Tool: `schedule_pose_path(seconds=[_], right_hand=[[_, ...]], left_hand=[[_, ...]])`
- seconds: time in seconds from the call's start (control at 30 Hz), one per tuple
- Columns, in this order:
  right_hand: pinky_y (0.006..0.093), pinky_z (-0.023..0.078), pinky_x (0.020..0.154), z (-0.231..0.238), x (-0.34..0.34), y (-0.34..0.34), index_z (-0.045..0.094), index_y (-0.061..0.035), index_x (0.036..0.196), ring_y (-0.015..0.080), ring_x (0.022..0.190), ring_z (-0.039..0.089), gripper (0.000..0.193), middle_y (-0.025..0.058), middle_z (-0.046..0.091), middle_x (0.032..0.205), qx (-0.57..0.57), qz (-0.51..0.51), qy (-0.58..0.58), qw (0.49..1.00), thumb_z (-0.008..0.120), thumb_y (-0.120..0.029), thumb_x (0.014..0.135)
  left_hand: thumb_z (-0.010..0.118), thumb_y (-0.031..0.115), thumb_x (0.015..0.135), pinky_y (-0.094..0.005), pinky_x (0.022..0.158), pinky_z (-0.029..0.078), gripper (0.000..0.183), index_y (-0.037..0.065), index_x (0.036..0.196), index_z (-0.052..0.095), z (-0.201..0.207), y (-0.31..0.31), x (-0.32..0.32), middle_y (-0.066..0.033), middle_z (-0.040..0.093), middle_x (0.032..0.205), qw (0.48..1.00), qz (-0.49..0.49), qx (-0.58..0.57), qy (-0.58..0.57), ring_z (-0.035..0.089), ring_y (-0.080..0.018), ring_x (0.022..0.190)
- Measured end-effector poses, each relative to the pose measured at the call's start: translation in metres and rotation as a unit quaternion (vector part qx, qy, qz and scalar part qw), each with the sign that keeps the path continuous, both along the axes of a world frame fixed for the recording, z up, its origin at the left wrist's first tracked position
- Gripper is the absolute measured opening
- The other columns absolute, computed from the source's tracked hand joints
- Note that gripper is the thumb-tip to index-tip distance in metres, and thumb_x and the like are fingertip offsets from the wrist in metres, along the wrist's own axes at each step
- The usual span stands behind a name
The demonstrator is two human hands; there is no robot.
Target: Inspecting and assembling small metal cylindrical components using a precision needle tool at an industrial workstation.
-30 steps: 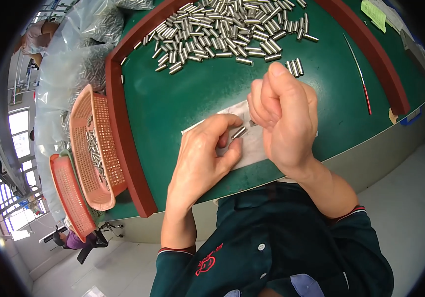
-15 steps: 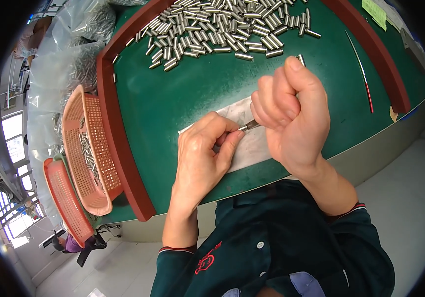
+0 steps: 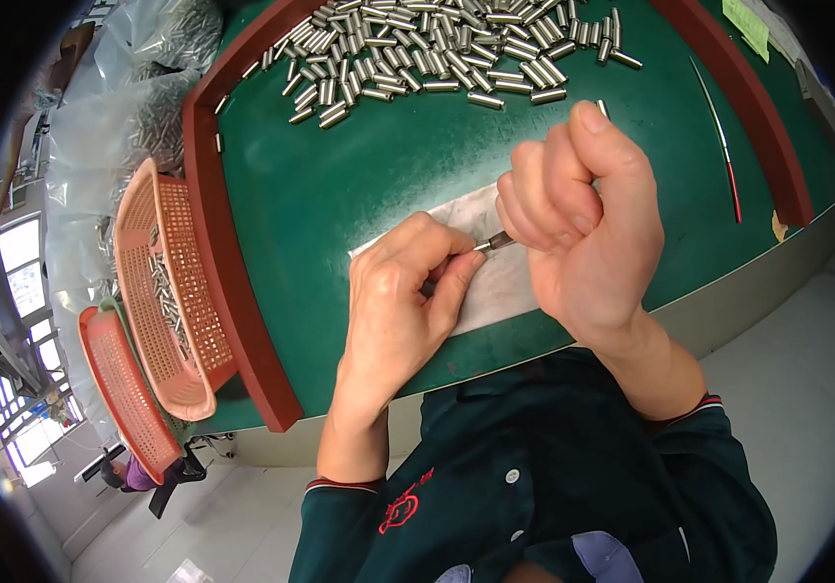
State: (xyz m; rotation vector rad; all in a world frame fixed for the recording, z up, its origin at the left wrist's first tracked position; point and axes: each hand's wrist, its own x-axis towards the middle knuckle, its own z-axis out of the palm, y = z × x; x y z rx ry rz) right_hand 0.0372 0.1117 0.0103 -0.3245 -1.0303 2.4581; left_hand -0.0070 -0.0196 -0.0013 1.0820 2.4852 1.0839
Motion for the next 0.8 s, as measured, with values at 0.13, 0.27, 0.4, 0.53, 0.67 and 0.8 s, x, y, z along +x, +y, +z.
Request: schedule_pose_path(seconds=[0.13,0.27,0.4,0.53,0.67,0.8], right_hand=[[0.0241,0.015,0.038,0.004,-0.001,-0.002,0.023,-0.0135,0.049,0.0071,0.039,0.013,0.044,-0.0027,0.023,0.041,0.020,-0.002,-0.016,1.000,0.031,-0.024,0.090],[0.0238,0.015,0.038,0.004,-0.001,-0.005,0.025,-0.0129,0.050,0.0070,0.040,0.015,0.043,-0.0031,0.023,0.042,0.085,-0.006,-0.018,0.996,0.031,-0.023,0.091],[0.0236,0.015,0.039,0.002,-0.001,-0.010,0.025,-0.0124,0.050,0.0068,0.040,0.016,0.043,-0.0034,0.022,0.044,0.111,0.000,0.005,0.994,0.030,-0.022,0.092],[0.0235,0.015,0.039,0.007,0.000,-0.013,0.025,-0.0118,0.051,0.0064,0.040,0.018,0.043,-0.0034,0.022,0.045,0.100,0.004,0.001,0.995,0.032,-0.021,0.092],[0.0238,0.015,0.040,0.003,-0.003,-0.016,0.026,-0.0110,0.051,0.0063,0.041,0.019,0.042,-0.0033,0.022,0.046,0.107,0.008,0.007,0.994,0.034,-0.019,0.092],[0.0244,0.015,0.039,0.007,-0.005,-0.019,0.027,-0.0097,0.051,0.0060,0.042,0.018,0.041,-0.0027,0.024,0.046,0.132,0.004,0.000,0.991,0.036,-0.019,0.090]], left_hand=[[0.065,-0.001,0.068,-0.0298,0.044,0.037,0.009,0.001,0.068,0.056,-0.001,0.000,0.001,-0.0074,0.050,0.061,1.000,0.004,0.001,-0.004,0.048,-0.0208,0.048],[0.065,-0.002,0.067,-0.0314,0.045,0.037,0.010,0.001,0.067,0.055,-0.002,0.002,0.002,-0.0082,0.050,0.060,1.000,0.011,0.014,-0.019,0.048,-0.0225,0.049],[0.064,-0.003,0.066,-0.0325,0.046,0.037,0.011,0.000,0.066,0.054,-0.002,0.001,0.001,-0.0092,0.051,0.059,0.999,0.015,0.027,-0.039,0.048,-0.0242,0.049],[0.064,-0.003,0.066,-0.0324,0.046,0.038,0.010,0.000,0.066,0.054,-0.004,0.000,-0.001,-0.0094,0.051,0.059,0.998,0.014,0.031,-0.049,0.049,-0.0246,0.049],[0.064,-0.003,0.066,-0.0323,0.046,0.038,0.010,-0.001,0.066,0.054,-0.004,0.001,-0.002,-0.0098,0.052,0.060,0.997,0.019,0.038,-0.056,0.050,-0.0243,0.050],[0.064,-0.002,0.067,-0.0323,0.047,0.039,0.010,-0.001,0.067,0.054,0.002,0.000,-0.002,-0.0106,0.052,0.060,0.999,0.014,0.029,-0.030,0.050,-0.0240,0.051]])
